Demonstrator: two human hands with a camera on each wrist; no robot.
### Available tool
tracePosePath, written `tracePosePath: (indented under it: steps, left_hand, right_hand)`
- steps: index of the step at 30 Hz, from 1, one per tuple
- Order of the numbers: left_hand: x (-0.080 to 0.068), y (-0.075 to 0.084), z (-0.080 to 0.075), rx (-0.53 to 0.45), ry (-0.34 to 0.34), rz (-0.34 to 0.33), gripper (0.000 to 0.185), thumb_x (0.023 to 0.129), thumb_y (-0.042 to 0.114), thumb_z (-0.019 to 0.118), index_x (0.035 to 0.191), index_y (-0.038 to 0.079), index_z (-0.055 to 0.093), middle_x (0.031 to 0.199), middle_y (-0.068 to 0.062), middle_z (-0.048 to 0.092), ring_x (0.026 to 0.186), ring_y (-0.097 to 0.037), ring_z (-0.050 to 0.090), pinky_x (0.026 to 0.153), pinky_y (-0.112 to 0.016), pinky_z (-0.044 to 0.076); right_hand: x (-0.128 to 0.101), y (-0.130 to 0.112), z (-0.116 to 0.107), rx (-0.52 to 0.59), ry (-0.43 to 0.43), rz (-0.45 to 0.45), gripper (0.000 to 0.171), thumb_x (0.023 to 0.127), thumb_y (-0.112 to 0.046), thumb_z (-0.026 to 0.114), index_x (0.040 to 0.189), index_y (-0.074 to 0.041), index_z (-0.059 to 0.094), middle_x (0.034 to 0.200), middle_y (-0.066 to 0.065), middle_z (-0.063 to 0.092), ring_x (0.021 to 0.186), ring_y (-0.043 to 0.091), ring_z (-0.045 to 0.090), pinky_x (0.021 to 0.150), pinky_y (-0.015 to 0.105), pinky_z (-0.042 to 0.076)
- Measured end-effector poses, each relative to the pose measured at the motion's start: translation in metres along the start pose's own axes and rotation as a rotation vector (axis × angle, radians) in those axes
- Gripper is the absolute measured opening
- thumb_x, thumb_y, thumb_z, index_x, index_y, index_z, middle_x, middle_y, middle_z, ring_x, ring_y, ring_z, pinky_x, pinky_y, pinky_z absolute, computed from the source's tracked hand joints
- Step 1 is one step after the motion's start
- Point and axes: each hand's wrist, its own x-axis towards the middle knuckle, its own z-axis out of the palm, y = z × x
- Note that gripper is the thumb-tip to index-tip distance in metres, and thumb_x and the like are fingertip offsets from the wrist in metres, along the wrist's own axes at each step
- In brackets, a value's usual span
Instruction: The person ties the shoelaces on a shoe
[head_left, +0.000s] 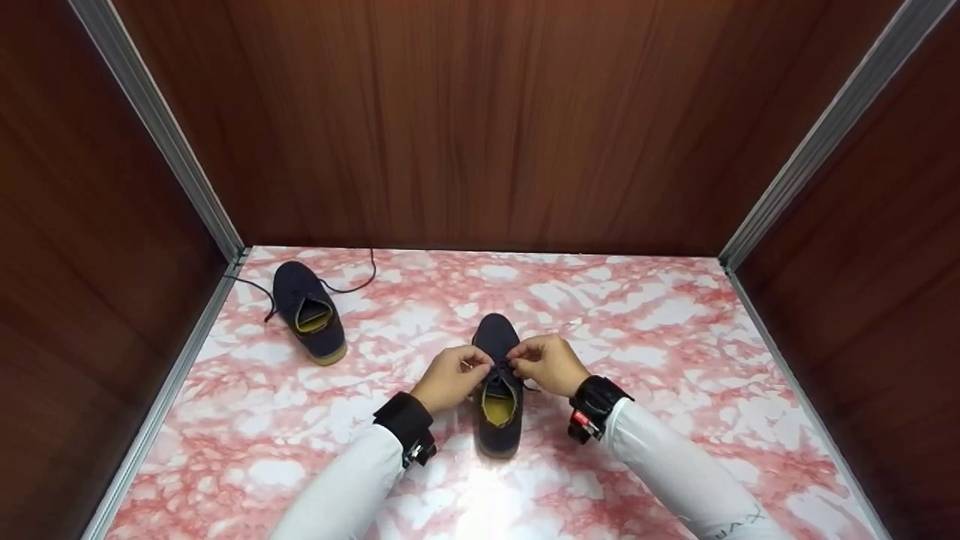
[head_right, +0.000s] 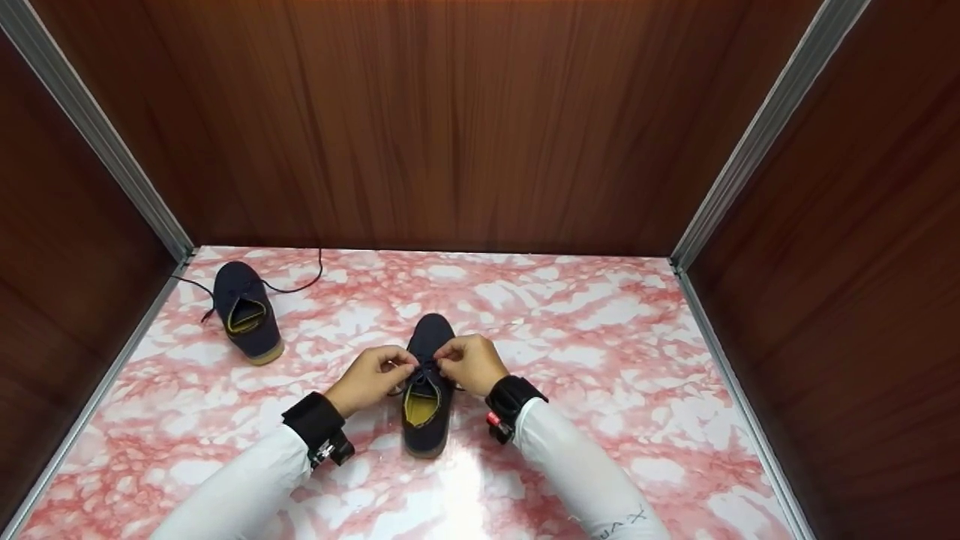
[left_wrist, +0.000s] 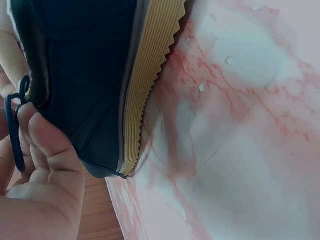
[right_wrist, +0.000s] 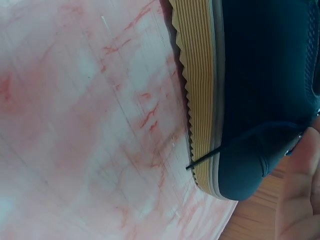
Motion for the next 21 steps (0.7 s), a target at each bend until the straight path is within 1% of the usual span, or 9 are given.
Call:
tracePosePath:
  steps: [2, 4, 7, 10, 13, 16, 19, 21]
  left_hand:
    - [0.0005, -0.0010, -0.0013, -0.034, -0.015, -0.012, 0.013, 0.101, 0.012, 0.065, 0.105, 0.007, 0.076, 0.091, -0.008, 0.071, 0.069, -0.010, 0.061, 0.059, -0.020, 0.050]
    - [0.0011, -0.0024, -0.0020, -0.068, -0.029, -0.027, 0.015, 0.102, 0.011, 0.064, 0.107, 0.005, 0.076, 0.089, -0.009, 0.071, 0.070, -0.012, 0.062, 0.059, -0.021, 0.051]
    - [0.0019, -0.0042, -0.0021, -0.106, -0.042, -0.035, 0.017, 0.102, 0.009, 0.062, 0.109, 0.002, 0.076, 0.086, -0.010, 0.070, 0.069, -0.014, 0.062, 0.058, -0.021, 0.051]
    - [0.0024, -0.0044, -0.0019, -0.139, -0.045, -0.042, 0.016, 0.101, 0.007, 0.063, 0.109, -0.002, 0.074, 0.081, -0.007, 0.068, 0.067, -0.015, 0.061, 0.055, -0.022, 0.051]
    - [0.0033, -0.0026, -0.0008, -0.180, -0.039, -0.068, 0.014, 0.100, 0.006, 0.064, 0.109, -0.003, 0.069, 0.077, -0.002, 0.065, 0.063, -0.014, 0.060, 0.053, -0.023, 0.049]
    - [0.0043, 0.0003, 0.0006, -0.215, -0.026, -0.109, 0.012, 0.099, 0.007, 0.065, 0.107, -0.002, 0.065, 0.075, 0.002, 0.065, 0.059, -0.014, 0.060, 0.052, -0.023, 0.049]
    - [0.0055, 0.0024, 0.0018, -0.193, -0.007, -0.122, 0.010, 0.099, 0.008, 0.066, 0.103, -0.001, 0.065, 0.075, 0.004, 0.066, 0.058, -0.012, 0.060, 0.051, -0.022, 0.049]
    - [0.0063, 0.0034, 0.0024, -0.158, 0.004, -0.122, 0.010, 0.099, 0.010, 0.066, 0.101, 0.000, 0.066, 0.075, 0.004, 0.066, 0.058, -0.012, 0.060, 0.050, -0.020, 0.049]
  right_hand:
    - [-0.0009, 0.0022, -0.0012, 0.013, -0.009, -0.006, 0.017, 0.091, 0.005, 0.067, 0.099, 0.000, 0.080, 0.094, 0.018, 0.080, 0.078, 0.010, 0.074, 0.068, 0.018, 0.058]
    - [-0.0014, 0.0046, -0.0015, 0.026, -0.008, -0.013, 0.019, 0.090, 0.006, 0.066, 0.100, 0.001, 0.081, 0.096, 0.019, 0.080, 0.079, 0.010, 0.073, 0.068, 0.016, 0.057]
    - [-0.0016, 0.0065, -0.0009, 0.046, 0.008, -0.032, 0.014, 0.092, 0.006, 0.069, 0.099, 0.002, 0.080, 0.095, 0.022, 0.079, 0.078, 0.011, 0.071, 0.065, 0.015, 0.055]
    - [-0.0011, 0.0056, 0.0004, 0.065, 0.037, -0.042, 0.007, 0.091, 0.003, 0.074, 0.097, 0.003, 0.076, 0.091, 0.022, 0.077, 0.074, 0.010, 0.069, 0.062, 0.015, 0.052]
    - [-0.0001, 0.0037, 0.0015, 0.090, 0.063, -0.024, 0.010, 0.090, 0.001, 0.077, 0.095, 0.004, 0.069, 0.084, 0.018, 0.074, 0.070, 0.007, 0.065, 0.060, 0.015, 0.051]
    - [0.0008, 0.0015, 0.0023, 0.112, 0.068, -0.004, 0.017, 0.089, 0.001, 0.078, 0.094, 0.004, 0.062, 0.077, 0.008, 0.069, 0.066, 0.004, 0.061, 0.059, 0.016, 0.050]
    - [0.0015, -0.0008, 0.0024, 0.105, 0.060, 0.000, 0.018, 0.089, 0.001, 0.078, 0.093, 0.003, 0.061, 0.076, 0.001, 0.065, 0.067, 0.004, 0.060, 0.061, 0.016, 0.049]
    - [0.0021, -0.0019, 0.0024, 0.084, 0.050, -0.001, 0.014, 0.089, 0.000, 0.077, 0.092, 0.001, 0.063, 0.077, 0.000, 0.065, 0.069, 0.005, 0.060, 0.063, 0.016, 0.049]
